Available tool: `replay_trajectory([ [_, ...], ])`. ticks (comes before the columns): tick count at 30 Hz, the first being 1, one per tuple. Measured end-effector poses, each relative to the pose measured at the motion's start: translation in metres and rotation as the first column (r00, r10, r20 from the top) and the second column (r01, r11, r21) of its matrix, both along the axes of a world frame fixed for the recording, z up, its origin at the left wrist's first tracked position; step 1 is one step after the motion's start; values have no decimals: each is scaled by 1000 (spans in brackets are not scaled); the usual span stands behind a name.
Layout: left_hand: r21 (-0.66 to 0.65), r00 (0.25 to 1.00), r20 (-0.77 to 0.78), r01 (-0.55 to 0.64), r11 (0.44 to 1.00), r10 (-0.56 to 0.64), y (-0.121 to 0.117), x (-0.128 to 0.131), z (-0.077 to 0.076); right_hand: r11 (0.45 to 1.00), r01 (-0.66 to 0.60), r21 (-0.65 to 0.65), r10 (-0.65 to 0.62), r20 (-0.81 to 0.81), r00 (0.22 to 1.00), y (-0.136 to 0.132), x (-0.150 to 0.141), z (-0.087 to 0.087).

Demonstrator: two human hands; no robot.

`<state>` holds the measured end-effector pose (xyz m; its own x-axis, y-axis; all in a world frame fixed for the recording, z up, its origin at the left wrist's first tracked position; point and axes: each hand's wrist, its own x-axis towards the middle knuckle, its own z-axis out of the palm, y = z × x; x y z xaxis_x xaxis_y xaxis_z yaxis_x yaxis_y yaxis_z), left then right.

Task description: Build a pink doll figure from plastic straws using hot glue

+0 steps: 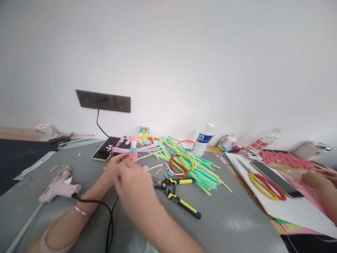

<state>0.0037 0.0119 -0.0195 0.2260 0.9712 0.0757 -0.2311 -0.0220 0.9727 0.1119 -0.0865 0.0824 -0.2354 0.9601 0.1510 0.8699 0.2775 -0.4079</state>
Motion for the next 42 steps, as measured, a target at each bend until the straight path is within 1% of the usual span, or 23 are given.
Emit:
replay_trajectory([
  [1,-1,1000,-18,-1,1000,1,-1,0,2,995,83,-60,-80,55,995,5,17,-2],
  [2,-1,999,-40,-8,1000,8,-2,1,4,985,140,-103,-129,108,986,11,31,-6],
  [3,1,998,-62,-16,1000,16,-3,1,5,974,191,-120,-173,145,974,18,42,-13],
  [4,7,996,-81,-22,1000,22,-4,1,7,967,215,-136,-191,166,967,26,50,-22],
  [7,24,995,-103,-14,1000,17,-5,1,10,967,191,-171,-172,121,978,45,60,-50],
  [9,22,994,-108,-11,1000,13,-5,1,10,967,170,-190,-158,79,984,51,60,-63],
  [13,-4,993,-117,-10,1000,9,-6,1,13,970,123,-211,-126,-1,992,52,61,-75],
  [14,-9,993,-121,-8,1000,7,-7,2,14,973,103,-209,-117,-56,992,52,63,-78],
  [16,-13,991,-132,0,1000,-1,-9,2,16,981,66,-180,-107,-227,968,53,69,-83],
  [17,-11,991,-136,5,1000,-6,-9,2,16,986,64,-156,-114,-337,935,55,72,-86],
  [18,-6,990,-140,13,1000,-13,-10,2,17,988,81,-130,-131,-452,882,57,75,-89],
  [19,-1,990,-143,22,1000,-22,-11,2,17,988,111,-111,-154,-562,813,59,78,-91],
  [21,4,988,-147,42,999,-41,-12,1,17,979,175,-107,-195,-746,636,63,81,-94],
  [22,5,988,-148,54,999,-52,-12,1,17,974,192,-117,-205,-813,545,65,82,-94],
  [24,2,987,-146,73,997,-72,-13,1,16,971,184,-149,-212,-895,393,66,80,-94],
  [26,-9,987,-137,83,996,-84,-14,1,16,974,148,-174,-210,-935,285,65,76,-94],
  [27,-17,988,-131,85,996,-87,-14,1,16,975,131,-177,-205,-948,245,64,74,-94],
  [29,-37,989,-116,91,995,-95,-15,1,17,979,106,-172,-190,-962,195,62,70,-95],
  [31,-57,990,-97,98,994,-103,-16,2,18,982,101,-157,-173,-969,175,61,67,-95],
  [35,-94,991,-34,128,987,-131,-17,2,20,980,175,-94,-126,-975,182,59,65,-94],
  [39,-151,972,104,223,963,-209,-18,0,20,976,213,-51,-88,-981,171,56,66,-88],
  [42,-158,952,159,284,946,-260,-18,-2,16,974,222,-34,-75,-981,178,53,65,-84],
])
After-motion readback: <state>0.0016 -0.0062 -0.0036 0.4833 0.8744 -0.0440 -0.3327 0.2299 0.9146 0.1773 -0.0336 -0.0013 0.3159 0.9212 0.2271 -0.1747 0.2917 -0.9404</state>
